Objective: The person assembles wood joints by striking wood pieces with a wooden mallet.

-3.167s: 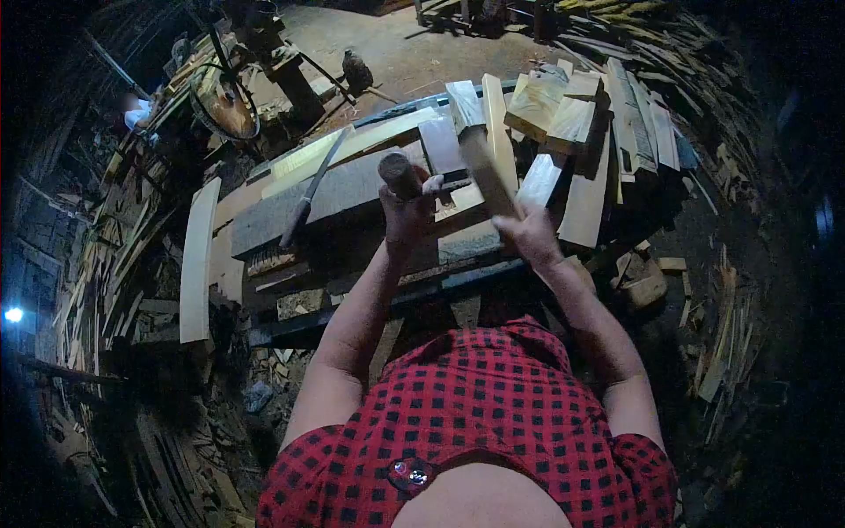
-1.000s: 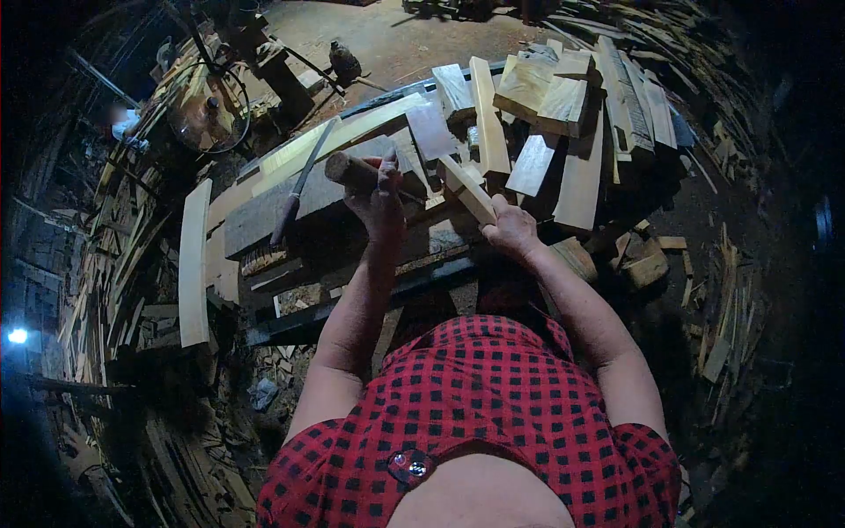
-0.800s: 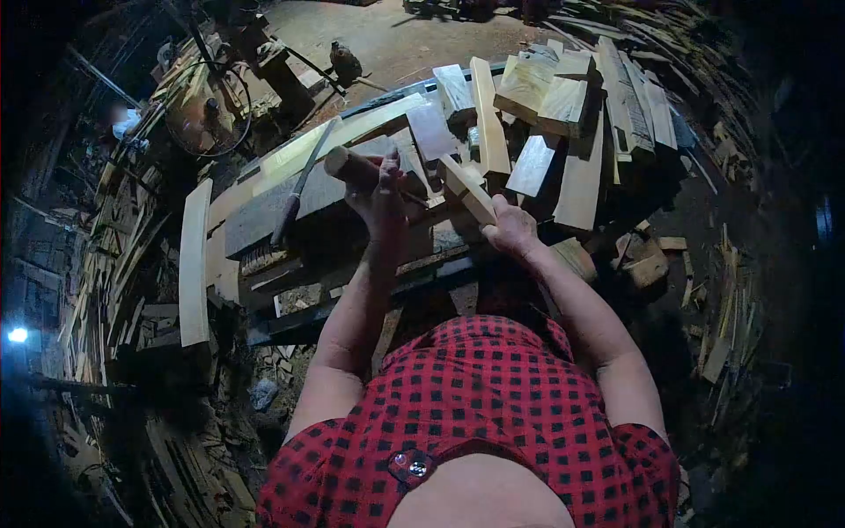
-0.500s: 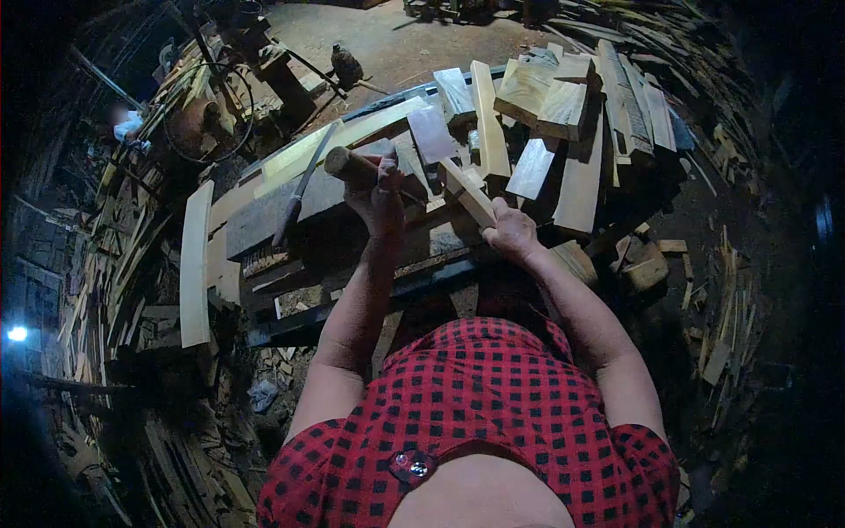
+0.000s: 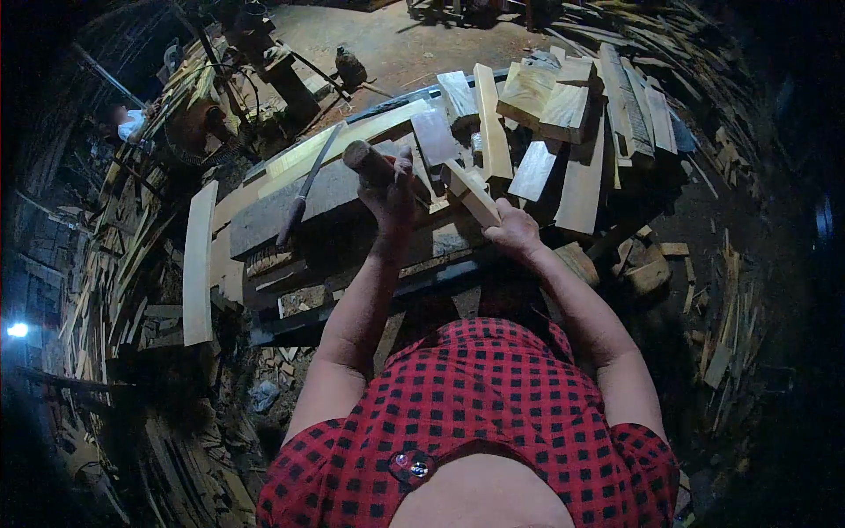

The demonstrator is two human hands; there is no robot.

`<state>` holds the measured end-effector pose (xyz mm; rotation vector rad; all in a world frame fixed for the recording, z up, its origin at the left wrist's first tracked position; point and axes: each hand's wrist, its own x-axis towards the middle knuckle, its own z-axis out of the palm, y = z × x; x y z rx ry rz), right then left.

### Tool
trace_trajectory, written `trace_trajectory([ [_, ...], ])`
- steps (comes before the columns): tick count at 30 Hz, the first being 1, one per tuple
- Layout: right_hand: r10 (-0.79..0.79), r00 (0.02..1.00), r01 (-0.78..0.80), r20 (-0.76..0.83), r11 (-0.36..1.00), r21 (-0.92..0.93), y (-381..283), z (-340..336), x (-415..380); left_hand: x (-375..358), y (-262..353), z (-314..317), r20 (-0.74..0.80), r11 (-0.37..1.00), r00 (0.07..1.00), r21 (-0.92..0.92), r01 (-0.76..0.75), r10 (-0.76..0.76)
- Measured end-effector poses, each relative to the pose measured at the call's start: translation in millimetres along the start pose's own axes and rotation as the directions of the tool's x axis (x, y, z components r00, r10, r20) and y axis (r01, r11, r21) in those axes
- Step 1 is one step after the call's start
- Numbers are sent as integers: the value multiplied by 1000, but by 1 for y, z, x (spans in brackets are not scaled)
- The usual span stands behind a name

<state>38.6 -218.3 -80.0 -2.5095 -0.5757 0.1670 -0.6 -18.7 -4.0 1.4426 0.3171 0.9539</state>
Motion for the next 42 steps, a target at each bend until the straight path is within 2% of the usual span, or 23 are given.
trace_trajectory([
  [3, 11, 997, -33, 74, 953, 302, -9, -26, 3, 7, -12, 0, 19, 986, 986, -12, -164, 165],
  [6, -254, 891, 421, -377, 774, 473, -45, -75, -2, -3, 8, 4, 92, 991, 988, 42, -131, 126],
  [8, -212, 832, 536, -512, 542, 647, -101, -133, -25, -8, 23, 11, 98, 988, 991, 111, -104, 94],
  [10, -220, 775, 567, -592, 656, 498, -122, -155, -34, -6, 7, 14, 112, 983, 987, 134, -129, 114],
  [12, -415, 510, 755, -754, 635, 161, -131, -159, -36, -5, -3, 22, 122, 976, 983, 151, -157, 140],
  [14, -627, 670, 666, -397, 744, -51, -125, -153, -30, -8, 6, 29, 75, 937, 934, -46, -347, 349],
  [16, -582, 795, 560, -168, 812, -163, -121, -161, -34, -13, 11, 19, 206, 967, 946, -22, -253, 252],
  [18, -600, 743, 608, -296, 790, -76, -137, -184, -42, -12, 6, 17, 227, 922, 938, 230, -311, 260],
  [22, -364, 575, 766, -732, 554, 326, -155, -187, -50, -11, -4, 19, 199, 938, 961, 250, -239, 191],
  [24, -569, 677, 598, -467, 795, -103, -134, -175, -41, -9, -1, 20, 210, 893, 932, 283, -349, 297],
  [25, -459, 881, 438, -114, 883, -169, -131, -174, -38, -9, 1, 21, 229, 835, 892, 321, -447, 390],
  [26, -457, 881, 436, -122, 884, -166, -129, -176, -39, -10, 2, 19, 236, 832, 888, 320, -454, 394],
  [28, -500, 837, 483, -222, 866, -129, -129, -186, -41, -9, 5, 21, 230, 969, 965, 180, -168, 125],
  [29, -523, 790, 543, -321, 839, -29, -133, -193, -44, -9, 3, 24, 219, 986, 961, -27, -167, 169],
  [32, -341, 709, 659, -618, 631, 408, -150, -190, -55, -15, 17, 26, 232, 930, 950, 252, -268, 211],
  [33, -342, 708, 661, -618, 630, 408, -147, -187, -54, -14, 16, 25, 231, 930, 949, 252, -269, 212],
  [35, -364, 918, 345, -155, 929, -138, -132, -167, -45, -14, 8, 25, 235, 847, 939, 417, -331, 251],
  [36, -429, 890, 443, -154, 893, 76, -104, -144, -33, -12, -2, 25, 240, 846, 939, 418, -330, 248],
  [38, -357, 915, 378, -187, 921, 97, -104, -155, -38, -6, 5, 29, 86, 938, 935, -85, -336, 343],
  [39, -331, 917, 378, -225, 899, 219, -101, -153, -34, -9, 7, 22, 162, 892, 942, 309, -331, 294],
  [40, -293, 921, 370, -256, 863, 343, -96, -147, -32, -2, -21, 14, 218, 694, 865, 523, -494, 451],
  [41, -221, 949, 310, -227, 793, 524, -90, -137, -29, -4, -20, 13, 136, 929, 949, 205, -307, 284],
  [42, -212, 951, 301, -223, 793, 529, -78, -121, -26, -6, -19, 14, 118, 985, 989, -156, -67, 86],
])
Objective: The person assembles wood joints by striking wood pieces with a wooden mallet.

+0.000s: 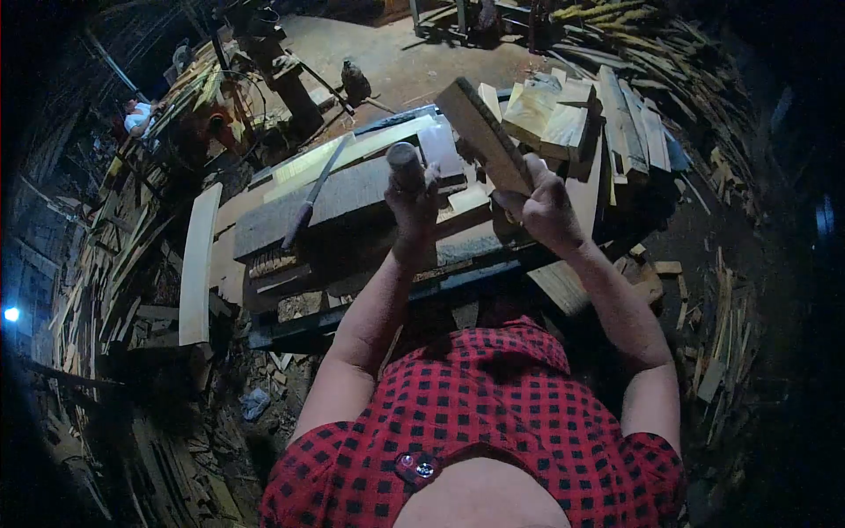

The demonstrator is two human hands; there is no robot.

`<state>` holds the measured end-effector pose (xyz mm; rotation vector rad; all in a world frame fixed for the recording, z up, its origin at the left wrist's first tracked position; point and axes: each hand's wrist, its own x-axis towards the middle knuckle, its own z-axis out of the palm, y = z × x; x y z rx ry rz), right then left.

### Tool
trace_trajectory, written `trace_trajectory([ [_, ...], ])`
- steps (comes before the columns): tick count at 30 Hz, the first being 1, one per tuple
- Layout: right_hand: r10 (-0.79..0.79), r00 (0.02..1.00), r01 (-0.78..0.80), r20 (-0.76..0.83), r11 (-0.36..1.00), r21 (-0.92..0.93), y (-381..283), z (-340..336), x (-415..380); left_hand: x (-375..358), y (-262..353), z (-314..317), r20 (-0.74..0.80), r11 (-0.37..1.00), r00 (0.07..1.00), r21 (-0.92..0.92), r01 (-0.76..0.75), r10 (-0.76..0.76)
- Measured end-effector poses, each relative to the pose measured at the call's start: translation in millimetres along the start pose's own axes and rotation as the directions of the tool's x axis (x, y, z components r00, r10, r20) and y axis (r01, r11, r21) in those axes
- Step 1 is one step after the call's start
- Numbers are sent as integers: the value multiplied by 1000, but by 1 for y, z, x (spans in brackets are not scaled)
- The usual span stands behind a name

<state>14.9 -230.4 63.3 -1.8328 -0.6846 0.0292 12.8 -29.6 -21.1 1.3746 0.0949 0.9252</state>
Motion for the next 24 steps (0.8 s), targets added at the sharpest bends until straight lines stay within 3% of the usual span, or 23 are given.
trace_trajectory([
  [2, 7, 998, -17, -55, 980, -197, 43, 15, -8, -2, 3, -3, -15, 999, 1000, 43, -16, 16],
  [4, 202, 979, -189, -4, 910, -370, 75, 31, -22, -4, 11, -8, -34, 996, 999, 90, -30, 34],
  [6, 292, 955, -219, 54, 817, -534, 105, 44, -32, -5, 21, -12, -102, 998, 994, 53, 31, -26],
  [8, 318, 945, -232, 70, 809, -540, 127, 51, -37, 2, 0, -27, -76, 995, 995, 87, -50, 57],
  [10, 343, 936, -246, 82, 801, -545, 137, 54, -38, 6, 0, -31, -225, 983, 974, -183, -29, -14],
  [11, 347, 932, -234, 99, 790, -567, 139, 55, -38, 9, 7, -32, -277, 972, 955, -231, 43, -108],
  [14, 353, 929, -227, 111, 781, -582, 142, 52, -36, 14, 6, -39, -288, 982, 957, -186, -11, -44],
  [15, 351, 929, -227, 114, 786, -575, 142, 52, -36, 13, 5, -41, -212, 955, 977, -295, -30, -35],
  [18, 336, 936, -213, 102, 774, -596, 141, 54, -38, 11, 2, -34, -228, 991, 974, -128, -44, 14],
  [24, 295, 948, -174, 119, 795, -581, 146, 53, -40, 9, 8, -28, -210, 1000, 978, -29, -2, -4],
])
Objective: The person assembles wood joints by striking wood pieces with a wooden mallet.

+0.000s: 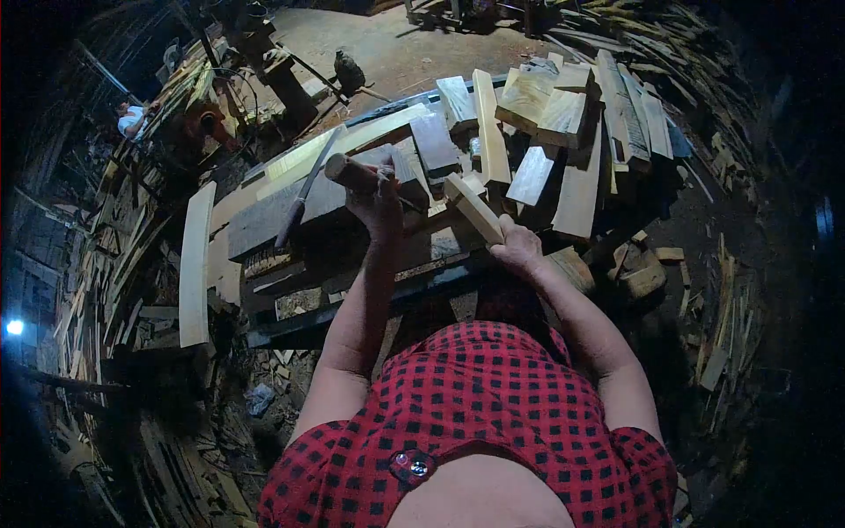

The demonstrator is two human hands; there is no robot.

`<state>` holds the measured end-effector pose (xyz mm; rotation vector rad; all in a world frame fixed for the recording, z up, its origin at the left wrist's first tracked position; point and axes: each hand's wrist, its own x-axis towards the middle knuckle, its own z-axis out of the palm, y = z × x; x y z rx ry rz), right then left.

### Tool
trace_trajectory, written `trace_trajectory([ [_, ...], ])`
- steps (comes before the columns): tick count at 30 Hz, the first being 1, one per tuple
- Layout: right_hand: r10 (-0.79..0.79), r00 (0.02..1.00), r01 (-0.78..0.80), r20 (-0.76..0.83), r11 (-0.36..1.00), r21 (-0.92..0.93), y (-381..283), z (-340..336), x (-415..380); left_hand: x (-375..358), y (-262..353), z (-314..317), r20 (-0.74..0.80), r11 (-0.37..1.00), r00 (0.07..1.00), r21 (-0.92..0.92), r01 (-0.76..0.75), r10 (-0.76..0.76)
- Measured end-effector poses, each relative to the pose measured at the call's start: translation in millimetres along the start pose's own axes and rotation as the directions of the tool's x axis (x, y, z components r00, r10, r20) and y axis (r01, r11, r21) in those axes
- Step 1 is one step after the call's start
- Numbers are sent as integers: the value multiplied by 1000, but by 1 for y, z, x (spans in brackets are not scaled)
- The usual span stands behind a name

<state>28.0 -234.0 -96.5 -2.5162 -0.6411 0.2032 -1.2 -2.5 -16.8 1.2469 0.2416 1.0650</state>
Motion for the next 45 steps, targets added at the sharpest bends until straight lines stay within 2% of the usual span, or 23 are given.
trace_trajectory([
  [6, 5, 1000, 2, -27, 960, 280, -27, -46, 7, -10, -24, -6, 79, 992, 991, -73, -106, 112],
  [8, -57, 997, 70, -41, 877, 475, -75, -98, 4, -8, -22, -7, 210, 985, 974, 134, -113, 84],
  [10, -341, 818, 536, -463, 744, 399, -125, -137, 1, -6, -23, -2, 187, 909, 959, 320, -266, 214],
  [13, -288, 801, 571, -525, 630, 525, -167, -163, -14, -2, -18, 8, 208, 667, 898, 610, -428, 387],
  [15, -464, 729, 631, -504, 741, 230, -169, -160, -12, -7, 2, 17, 78, 904, 988, 398, -154, 133],
  [16, -584, 722, 615, -371, 788, -44, -180, -164, -13, -7, 4, 7, 210, 877, 963, 413, -246, 171],
  [19, -548, 829, 543, -111, 837, -71, -181, -173, -6, -2, 7, 11, 258, 666, 809, 466, -583, 528],
  [21, -477, 853, 459, -212, 878, -132, -200, -198, -17, -5, 10, 9, 272, 708, 880, 523, -475, 389],
  [22, -508, 769, 604, -387, 776, 181, -203, -196, -15, -8, 10, 7, 267, 706, 881, 528, -472, 390],
  [24, -444, 713, 667, -543, 670, 328, -218, -198, -29, -8, 10, 9, 319, 775, 895, 459, -434, 312],
  [26, -569, 639, 656, -518, 754, -19, -197, -174, -16, -8, 6, 11, 342, 692, 905, 590, -416, 253],
  [27, -533, 823, 466, -198, 831, -303, -194, -173, -13, -9, 2, 11, 378, 608, 843, 584, -538, 382],
  [28, -546, 827, 521, -134, 833, -185, -188, -170, -12, -11, -3, 10, 419, 506, 760, 572, -646, 497],
  [30, -463, 878, 430, -122, 875, -224, -180, -184, -11, -5, -14, 15, 416, 702, 807, 415, -579, 420],
  [32, -446, 848, 493, -287, 862, 117, -184, -193, -15, -13, -12, 15, 393, 556, 831, 619, -555, 392],
  [33, -408, 843, 524, -351, 770, 364, -194, -199, -26, -12, -10, 16, 354, 846, 919, 424, -323, 173],
  [34, -407, 844, 523, -350, 772, 363, -190, -192, -26, -12, -8, 17, 354, 848, 920, 423, -320, 171],
  [36, -298, 764, 606, -573, 637, 476, -173, -160, -20, -11, -5, 20, 404, 561, 792, 560, -610, 457],
  [37, -596, 602, 668, -531, 741, -74, -143, -143, 3, -11, -3, 22, 402, 562, 790, 556, -612, 462],
  [38, -486, 829, 506, -277, 863, 1, -156, -147, -15, -13, 0, 23, 384, 674, 830, 487, -555, 405],
  [41, -484, 812, 557, -327, 810, 183, -135, -138, -6, -8, 7, 19, 355, 701, 841, 468, -538, 408],
  [44, -198, 969, 249, -151, 791, 559, -133, -134, -7, -8, 2, 5, 367, 512, 802, 627, -588, 471],
  [45, -201, 957, 291, -210, 683, 670, -121, -118, 0, -10, 8, 5, 277, 766, 909, 494, -412, 311],
])
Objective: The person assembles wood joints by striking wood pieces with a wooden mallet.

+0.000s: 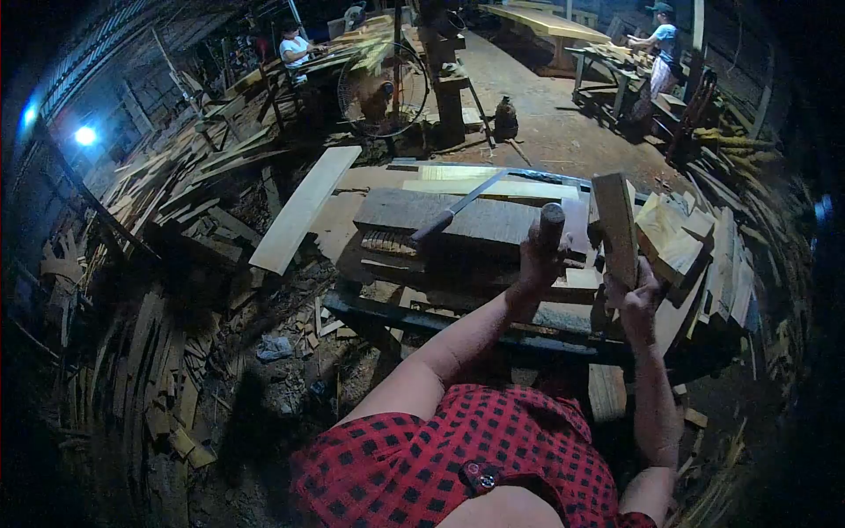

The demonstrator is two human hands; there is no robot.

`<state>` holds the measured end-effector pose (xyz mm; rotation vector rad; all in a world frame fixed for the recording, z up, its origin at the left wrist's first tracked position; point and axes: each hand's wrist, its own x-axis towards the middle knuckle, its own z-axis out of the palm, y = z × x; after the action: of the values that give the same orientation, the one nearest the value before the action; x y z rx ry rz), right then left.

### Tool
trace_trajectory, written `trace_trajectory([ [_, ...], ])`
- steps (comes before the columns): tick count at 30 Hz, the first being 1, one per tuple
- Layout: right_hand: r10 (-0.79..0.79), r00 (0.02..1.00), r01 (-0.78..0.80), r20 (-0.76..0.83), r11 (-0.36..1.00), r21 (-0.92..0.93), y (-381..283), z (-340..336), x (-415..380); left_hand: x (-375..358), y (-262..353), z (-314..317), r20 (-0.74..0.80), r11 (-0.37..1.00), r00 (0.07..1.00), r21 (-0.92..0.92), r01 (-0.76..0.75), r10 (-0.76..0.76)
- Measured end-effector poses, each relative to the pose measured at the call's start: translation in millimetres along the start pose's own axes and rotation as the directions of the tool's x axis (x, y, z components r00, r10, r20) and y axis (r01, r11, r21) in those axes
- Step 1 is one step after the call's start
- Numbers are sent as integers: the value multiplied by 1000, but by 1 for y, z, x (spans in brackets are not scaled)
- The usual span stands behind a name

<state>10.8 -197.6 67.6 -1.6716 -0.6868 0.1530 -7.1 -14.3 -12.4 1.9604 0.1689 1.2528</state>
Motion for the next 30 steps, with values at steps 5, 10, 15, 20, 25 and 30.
trace_trajectory([
  [5, 263, 963, -255, -54, 959, 125, 99, 12, -3, -6, -27, 8, -27, 969, 990, -211, 130, -139],
  [10, 280, 958, -261, -64, 942, 212, 178, 19, 5, -6, -32, 8, 83, 853, 963, -449, 267, -257],
  [15, 430, 899, -434, 79, 857, 278, 171, 11, 7, 5, -28, 6, 3, 1000, 1000, -19, 12, -12],
  [20, 408, 912, -401, 45, 862, 310, 179, 11, 6, 14, -4, 4, 4, 960, 979, -195, 203, -206],
  [25, 347, 937, -338, 38, 873, 352, 187, 9, 5, 12, 5, 9, 138, 840, 960, -466, 279, -242],
  [30, 285, 958, -265, -3, 894, 362, 178, 13, 0, 9, -6, 17, 200, 923, 940, -220, 317, -275],
])
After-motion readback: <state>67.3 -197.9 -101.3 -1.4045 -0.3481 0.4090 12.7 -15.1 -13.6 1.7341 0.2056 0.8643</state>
